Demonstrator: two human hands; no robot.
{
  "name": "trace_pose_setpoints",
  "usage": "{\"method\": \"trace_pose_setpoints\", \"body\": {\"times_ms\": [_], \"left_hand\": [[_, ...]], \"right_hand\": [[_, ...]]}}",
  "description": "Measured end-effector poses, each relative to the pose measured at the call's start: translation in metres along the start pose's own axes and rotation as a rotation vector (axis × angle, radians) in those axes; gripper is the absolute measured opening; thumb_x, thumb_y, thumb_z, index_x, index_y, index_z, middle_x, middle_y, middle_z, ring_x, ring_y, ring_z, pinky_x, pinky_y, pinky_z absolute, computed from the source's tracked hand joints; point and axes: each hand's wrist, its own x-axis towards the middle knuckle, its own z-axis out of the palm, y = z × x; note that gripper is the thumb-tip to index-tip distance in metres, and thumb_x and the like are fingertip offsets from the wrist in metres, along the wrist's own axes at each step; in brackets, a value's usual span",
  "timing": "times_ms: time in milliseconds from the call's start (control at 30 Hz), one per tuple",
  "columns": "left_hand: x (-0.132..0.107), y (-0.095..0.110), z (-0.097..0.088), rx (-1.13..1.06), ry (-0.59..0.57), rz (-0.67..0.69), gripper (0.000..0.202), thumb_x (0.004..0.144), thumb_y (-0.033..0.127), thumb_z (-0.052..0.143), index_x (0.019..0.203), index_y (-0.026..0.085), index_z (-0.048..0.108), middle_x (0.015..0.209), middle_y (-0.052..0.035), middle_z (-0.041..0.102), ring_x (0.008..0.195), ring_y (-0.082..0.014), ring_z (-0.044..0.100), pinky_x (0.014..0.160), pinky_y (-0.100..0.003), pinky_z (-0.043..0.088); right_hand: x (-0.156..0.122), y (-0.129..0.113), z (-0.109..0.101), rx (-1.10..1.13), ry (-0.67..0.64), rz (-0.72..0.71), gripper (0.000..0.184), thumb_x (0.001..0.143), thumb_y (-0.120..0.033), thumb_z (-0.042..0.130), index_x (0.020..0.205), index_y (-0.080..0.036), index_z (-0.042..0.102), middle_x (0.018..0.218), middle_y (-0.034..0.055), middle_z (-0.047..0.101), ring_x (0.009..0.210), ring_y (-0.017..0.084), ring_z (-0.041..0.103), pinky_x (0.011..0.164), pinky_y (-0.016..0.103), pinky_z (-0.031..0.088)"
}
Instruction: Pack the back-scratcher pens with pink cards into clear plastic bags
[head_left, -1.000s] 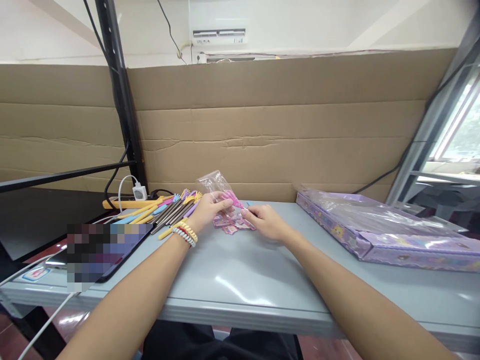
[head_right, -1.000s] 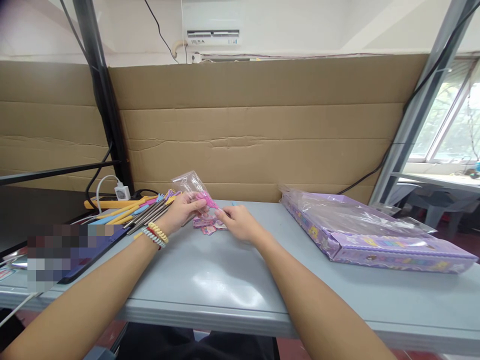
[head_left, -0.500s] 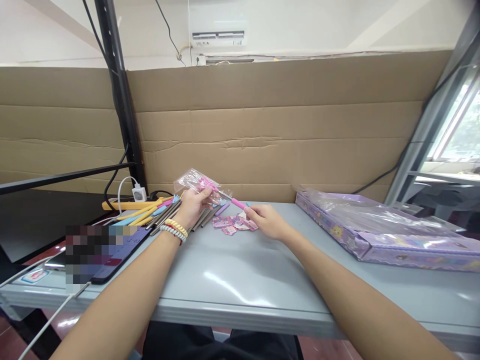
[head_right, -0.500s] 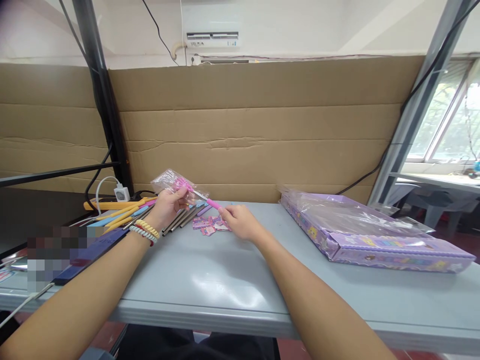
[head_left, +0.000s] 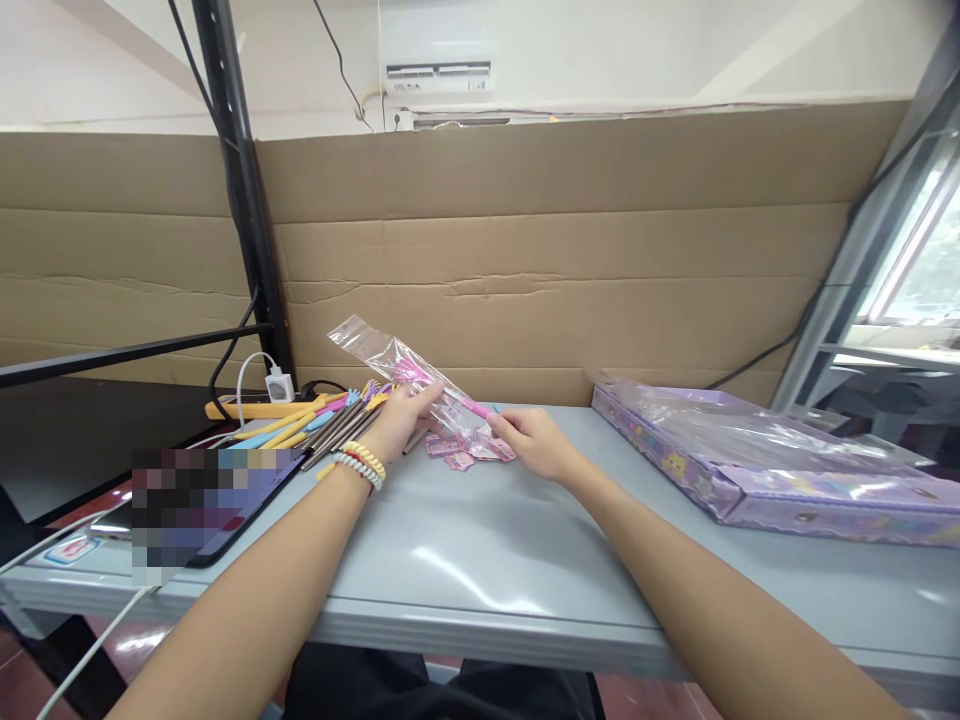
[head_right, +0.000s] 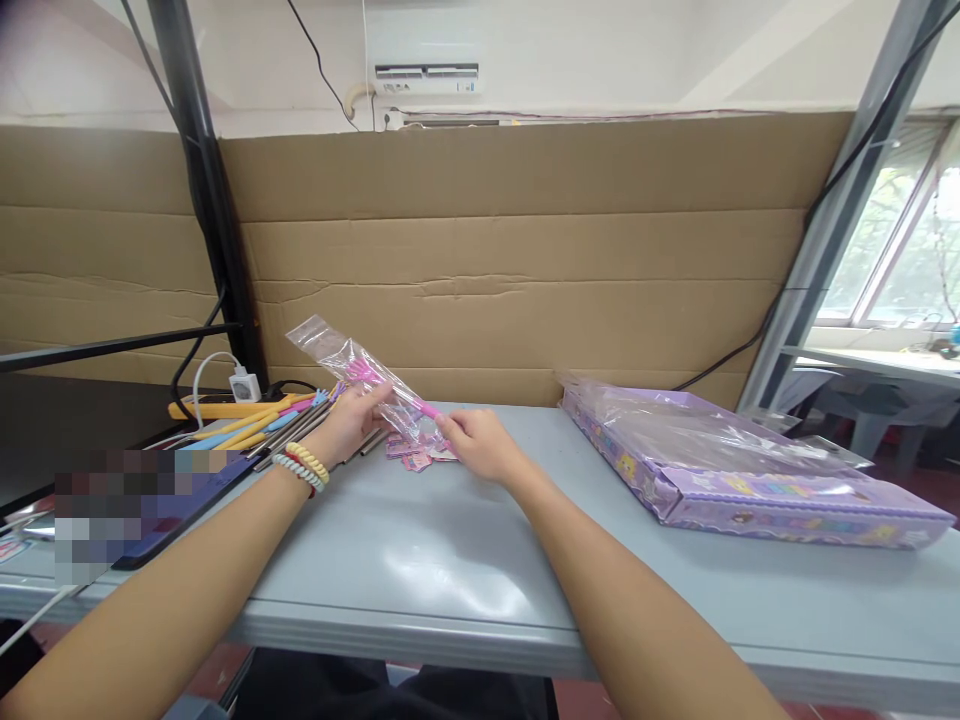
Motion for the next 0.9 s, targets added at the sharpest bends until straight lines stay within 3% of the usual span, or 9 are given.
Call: {"method": "trace_pose_setpoints", "body": {"times_ms": [100, 200, 267, 367, 533, 633, 767, 900], "left_hand": [[0.002, 0.003, -0.005, -0.127, 0.039, 0.048, 0.028, 0.066, 0.037, 0.070, 0.077, 0.014, 0.058, 0.071, -0.0031, 0.065, 0.063, -0.0154, 0.063, 0.056, -0.027, 0.050], [0.000, 0.005, -0.001, -0.124, -0.029, 0.055, 0.027, 0.066, 0.035, 0.070, 0.078, 0.013, 0.060, 0.074, -0.0047, 0.066, 0.065, -0.0165, 0.063, 0.054, -0.027, 0.050], [-0.003, 0.005, 0.005, -0.088, -0.077, 0.039, 0.029, 0.068, 0.038, 0.069, 0.080, 0.013, 0.060, 0.076, -0.0058, 0.067, 0.064, -0.0166, 0.063, 0.051, -0.025, 0.049], [-0.009, 0.004, 0.015, -0.035, -0.134, 0.012, 0.031, 0.069, 0.040, 0.068, 0.084, 0.013, 0.061, 0.076, -0.0059, 0.066, 0.064, -0.0159, 0.063, 0.051, -0.024, 0.049], [-0.014, 0.005, 0.024, -0.035, -0.146, -0.009, 0.029, 0.068, 0.037, 0.069, 0.081, 0.013, 0.062, 0.069, -0.0036, 0.065, 0.061, -0.0152, 0.061, 0.052, -0.025, 0.048], [-0.011, 0.006, 0.022, -0.102, -0.089, -0.009, 0.027, 0.066, 0.035, 0.070, 0.077, 0.012, 0.062, 0.068, -0.0036, 0.065, 0.061, -0.0147, 0.061, 0.054, -0.025, 0.048], [-0.002, 0.007, 0.010, -0.244, 0.102, 0.086, 0.025, 0.060, 0.030, 0.074, 0.067, 0.012, 0.058, 0.060, 0.0005, 0.061, 0.054, -0.0116, 0.057, 0.052, -0.023, 0.046], [0.002, 0.008, -0.002, -0.345, 0.178, 0.109, 0.025, 0.057, 0.028, 0.075, 0.065, 0.012, 0.057, 0.061, 0.0011, 0.061, 0.056, -0.0113, 0.057, 0.055, -0.024, 0.047]], "right_hand": [[0.000, 0.002, 0.001, -0.001, -0.010, 0.001, 0.046, 0.086, -0.052, 0.032, 0.059, -0.017, 0.048, 0.051, -0.0023, 0.042, 0.049, 0.009, 0.034, 0.049, 0.023, 0.025], [-0.001, 0.003, 0.003, 0.021, 0.010, 0.052, 0.042, 0.085, -0.052, 0.036, 0.091, -0.016, 0.057, 0.056, -0.0013, 0.050, 0.052, 0.013, 0.043, 0.051, 0.024, 0.031], [-0.002, 0.002, 0.004, 0.044, 0.014, 0.079, 0.054, 0.085, -0.052, 0.037, 0.122, -0.014, 0.043, 0.058, -0.0011, 0.053, 0.055, 0.015, 0.048, 0.053, 0.026, 0.034], [-0.003, -0.001, 0.005, 0.057, -0.015, 0.065, 0.069, 0.086, -0.052, 0.036, 0.139, -0.010, 0.020, 0.058, -0.0008, 0.054, 0.056, 0.017, 0.051, 0.055, 0.027, 0.037], [-0.004, -0.003, 0.006, 0.038, -0.033, 0.042, 0.068, 0.086, -0.050, 0.037, 0.139, -0.011, 0.020, 0.060, 0.0000, 0.056, 0.059, 0.018, 0.051, 0.058, 0.028, 0.038], [-0.003, -0.004, 0.005, 0.080, -0.042, 0.033, 0.058, 0.087, -0.047, 0.038, 0.134, -0.014, 0.032, 0.060, -0.0004, 0.054, 0.057, 0.016, 0.049, 0.056, 0.026, 0.037], [-0.002, -0.004, 0.003, 0.137, -0.091, -0.045, 0.037, 0.087, -0.043, 0.037, 0.107, -0.018, 0.055, 0.063, -0.0008, 0.050, 0.055, 0.012, 0.041, 0.052, 0.023, 0.032], [-0.002, 0.000, 0.004, 0.173, -0.120, -0.058, 0.032, 0.087, -0.043, 0.037, 0.083, -0.017, 0.057, 0.059, -0.0032, 0.039, 0.053, 0.010, 0.031, 0.049, 0.023, 0.026]]}}
